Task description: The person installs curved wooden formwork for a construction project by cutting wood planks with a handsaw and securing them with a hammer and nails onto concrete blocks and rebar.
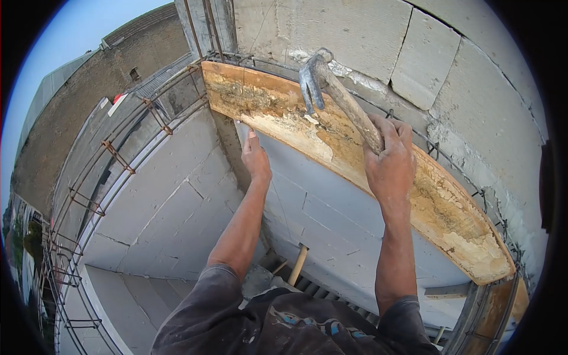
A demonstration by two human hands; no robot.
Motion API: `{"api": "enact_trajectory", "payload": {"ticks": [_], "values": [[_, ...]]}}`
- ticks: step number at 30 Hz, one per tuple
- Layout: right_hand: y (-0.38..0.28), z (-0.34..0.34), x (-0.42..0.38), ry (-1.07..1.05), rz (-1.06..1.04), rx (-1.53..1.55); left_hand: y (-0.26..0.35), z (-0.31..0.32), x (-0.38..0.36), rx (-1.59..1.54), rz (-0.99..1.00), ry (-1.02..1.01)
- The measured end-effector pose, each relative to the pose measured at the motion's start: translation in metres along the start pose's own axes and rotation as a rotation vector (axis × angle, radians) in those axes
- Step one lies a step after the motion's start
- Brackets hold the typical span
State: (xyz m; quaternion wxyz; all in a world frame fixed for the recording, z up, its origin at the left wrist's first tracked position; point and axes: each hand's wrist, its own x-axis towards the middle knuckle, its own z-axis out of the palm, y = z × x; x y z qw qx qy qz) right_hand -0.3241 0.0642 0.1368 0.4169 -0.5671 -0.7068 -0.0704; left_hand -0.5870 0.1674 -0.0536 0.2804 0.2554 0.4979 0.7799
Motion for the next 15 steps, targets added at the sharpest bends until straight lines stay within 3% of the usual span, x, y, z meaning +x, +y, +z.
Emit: {"api": "enact_trajectory", "payload": {"ticks": [4, 7, 10, 12, 15], "values": [[0.002, -0.003, 0.004, -0.014, -0.047, -0.013, 0.002, 0.034, -0.021, 0.323, 0.181, 0.138], [-0.017, -0.005, -0.009, 0.128, -0.158, 0.021, 0.002, 0.054, -0.031, 0.370, 0.192, 0.205], [-0.029, 0.016, -0.031, -0.111, -0.113, 0.304, -0.026, 0.064, -0.015, 0.132, 0.179, 0.211], [-0.040, 0.048, -0.052, -0.191, -0.163, 0.492, -0.062, 0.064, -0.004, 0.073, 0.272, 0.207], [-0.052, 0.079, -0.056, -0.576, -0.074, 0.388, -0.084, 0.061, -0.002, 0.198, 0.481, 0.243]]}}
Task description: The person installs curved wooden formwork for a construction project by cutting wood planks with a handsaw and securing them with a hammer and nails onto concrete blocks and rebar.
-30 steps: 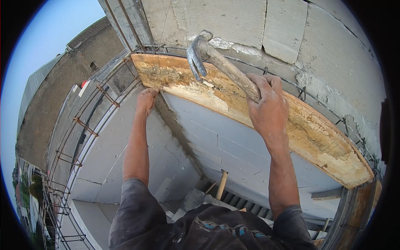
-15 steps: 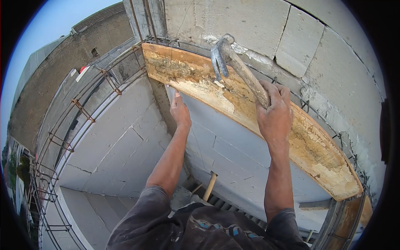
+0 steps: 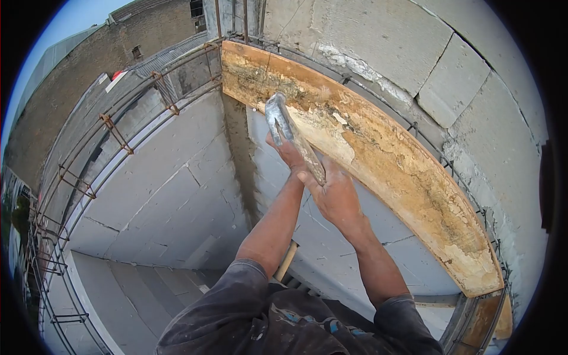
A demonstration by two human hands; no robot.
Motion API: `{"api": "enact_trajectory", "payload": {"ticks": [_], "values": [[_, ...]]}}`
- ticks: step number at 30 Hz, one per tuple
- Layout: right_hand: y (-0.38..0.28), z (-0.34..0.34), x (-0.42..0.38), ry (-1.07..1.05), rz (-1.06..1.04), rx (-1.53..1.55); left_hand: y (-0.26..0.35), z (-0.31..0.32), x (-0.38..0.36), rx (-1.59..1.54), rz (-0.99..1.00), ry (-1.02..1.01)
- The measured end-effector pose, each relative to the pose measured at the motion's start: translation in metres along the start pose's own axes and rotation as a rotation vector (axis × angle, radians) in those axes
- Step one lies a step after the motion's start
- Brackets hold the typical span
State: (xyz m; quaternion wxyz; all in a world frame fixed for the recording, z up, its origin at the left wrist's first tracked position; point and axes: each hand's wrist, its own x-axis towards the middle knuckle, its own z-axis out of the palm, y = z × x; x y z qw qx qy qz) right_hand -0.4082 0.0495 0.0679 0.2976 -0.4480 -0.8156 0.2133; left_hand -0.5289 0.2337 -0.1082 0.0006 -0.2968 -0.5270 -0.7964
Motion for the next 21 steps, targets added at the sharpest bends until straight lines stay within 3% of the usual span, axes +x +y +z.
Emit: {"api": "enact_trajectory", "payload": {"ticks": [2, 5, 9, 11, 12, 14, 17, 21], "values": [[0.000, 0.016, 0.012, -0.161, 0.119, 0.015, 0.010, 0.001, 0.002, 0.052, 0.013, 0.065], [-0.002, 0.039, 0.028, -0.201, 0.144, -0.039, 0.046, 0.002, 0.011, 0.122, 0.033, 0.159], [-0.024, 0.049, 0.034, -0.043, -0.254, -0.087, 0.066, -0.005, 0.007, 0.313, -0.159, 0.081], [-0.033, 0.048, 0.033, 0.084, -0.544, -0.119, 0.084, -0.006, 0.009, 0.155, -0.217, 0.078], [-0.031, 0.048, 0.035, 0.001, -0.450, -0.119, 0.089, -0.008, 0.010, 0.077, -0.245, 0.077], [-0.025, 0.045, 0.038, -0.164, -0.259, -0.113, 0.089, -0.019, 0.009, 0.237, -0.130, 0.021], [-0.006, 0.057, 0.063, -0.154, 0.070, -0.160, 0.087, -0.023, 0.007, 0.288, -0.111, 0.020], [-0.023, 0.050, 0.038, -0.071, -0.248, -0.098, 0.080, -0.007, 0.007, 0.232, -0.196, 0.079]]}}
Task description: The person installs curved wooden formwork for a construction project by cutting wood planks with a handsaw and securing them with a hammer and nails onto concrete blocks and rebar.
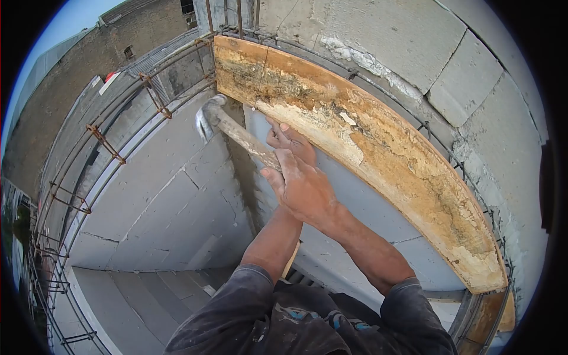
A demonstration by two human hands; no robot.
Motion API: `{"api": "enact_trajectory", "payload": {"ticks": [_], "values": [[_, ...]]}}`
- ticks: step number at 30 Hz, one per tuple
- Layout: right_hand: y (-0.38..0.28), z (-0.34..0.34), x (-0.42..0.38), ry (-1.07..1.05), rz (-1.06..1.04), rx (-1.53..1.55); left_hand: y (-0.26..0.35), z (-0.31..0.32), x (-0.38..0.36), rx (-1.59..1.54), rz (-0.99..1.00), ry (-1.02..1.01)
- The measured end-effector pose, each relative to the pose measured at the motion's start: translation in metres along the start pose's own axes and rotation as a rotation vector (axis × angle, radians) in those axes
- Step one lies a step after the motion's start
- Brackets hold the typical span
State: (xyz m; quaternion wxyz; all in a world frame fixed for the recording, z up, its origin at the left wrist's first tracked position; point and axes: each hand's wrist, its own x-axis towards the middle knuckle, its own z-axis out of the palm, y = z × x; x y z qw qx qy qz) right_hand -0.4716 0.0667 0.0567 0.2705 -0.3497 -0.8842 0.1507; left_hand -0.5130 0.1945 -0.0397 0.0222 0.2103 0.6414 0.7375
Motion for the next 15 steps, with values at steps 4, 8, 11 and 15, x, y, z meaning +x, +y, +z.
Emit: {"api": "enact_trajectory", "payload": {"ticks": [4, 8, 11, 15], "values": [[0.005, -0.007, 0.013, -0.159, 0.160, -0.050, -0.005, 0.004, 0.003, -0.137, 0.008, -0.010], [0.015, -0.001, 0.024, -0.117, 0.272, -0.069, 0.001, 0.000, 0.001, -0.159, -0.026, -0.012], [-0.006, 0.001, 0.003, 0.088, -0.130, -0.036, 0.007, 0.001, 0.001, -0.163, -0.069, -0.024], [0.007, -0.015, 0.012, -0.226, 0.144, -0.096, -0.008, -0.004, 0.000, -0.211, 0.083, -0.089]]}}
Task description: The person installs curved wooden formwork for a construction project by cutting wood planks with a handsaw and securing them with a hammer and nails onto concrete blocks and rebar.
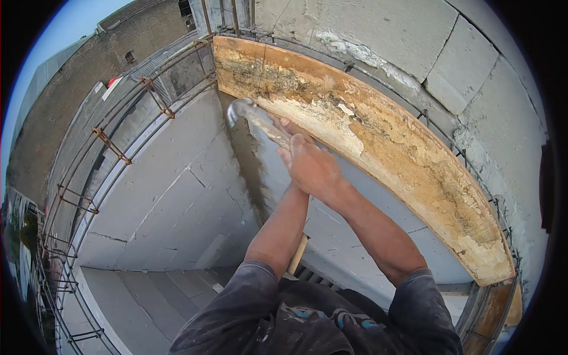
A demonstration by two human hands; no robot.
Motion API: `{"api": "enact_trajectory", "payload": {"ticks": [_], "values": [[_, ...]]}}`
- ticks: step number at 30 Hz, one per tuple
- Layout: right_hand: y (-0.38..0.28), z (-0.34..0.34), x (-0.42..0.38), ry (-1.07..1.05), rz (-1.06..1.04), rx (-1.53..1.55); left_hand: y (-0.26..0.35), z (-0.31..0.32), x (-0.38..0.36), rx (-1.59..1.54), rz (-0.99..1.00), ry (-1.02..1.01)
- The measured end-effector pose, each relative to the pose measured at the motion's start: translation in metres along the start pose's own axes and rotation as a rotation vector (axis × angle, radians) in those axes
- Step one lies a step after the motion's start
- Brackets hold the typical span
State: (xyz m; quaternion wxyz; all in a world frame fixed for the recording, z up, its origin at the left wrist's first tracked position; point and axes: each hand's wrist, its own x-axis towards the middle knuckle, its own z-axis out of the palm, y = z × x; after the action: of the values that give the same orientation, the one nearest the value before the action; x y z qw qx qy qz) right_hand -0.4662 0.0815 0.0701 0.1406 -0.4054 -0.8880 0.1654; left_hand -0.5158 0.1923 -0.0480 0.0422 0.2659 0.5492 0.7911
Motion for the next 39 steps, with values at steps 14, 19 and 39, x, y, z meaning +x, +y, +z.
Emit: {"api": "enact_trajectory", "payload": {"ticks": [14, 19, 39], "values": [[0.002, 0.021, -0.012, 0.010, 0.142, 0.187, 0.030, -0.056, 0.000, 0.255, -0.108, -0.416], [-0.005, 0.028, -0.021, 0.337, -0.323, 0.058, 0.015, -0.050, -0.012, 0.200, -0.134, -0.410], [0.004, 0.024, 0.005, 0.115, 0.086, -0.009, -0.006, -0.028, -0.017, 0.008, -0.221, -0.245]]}}
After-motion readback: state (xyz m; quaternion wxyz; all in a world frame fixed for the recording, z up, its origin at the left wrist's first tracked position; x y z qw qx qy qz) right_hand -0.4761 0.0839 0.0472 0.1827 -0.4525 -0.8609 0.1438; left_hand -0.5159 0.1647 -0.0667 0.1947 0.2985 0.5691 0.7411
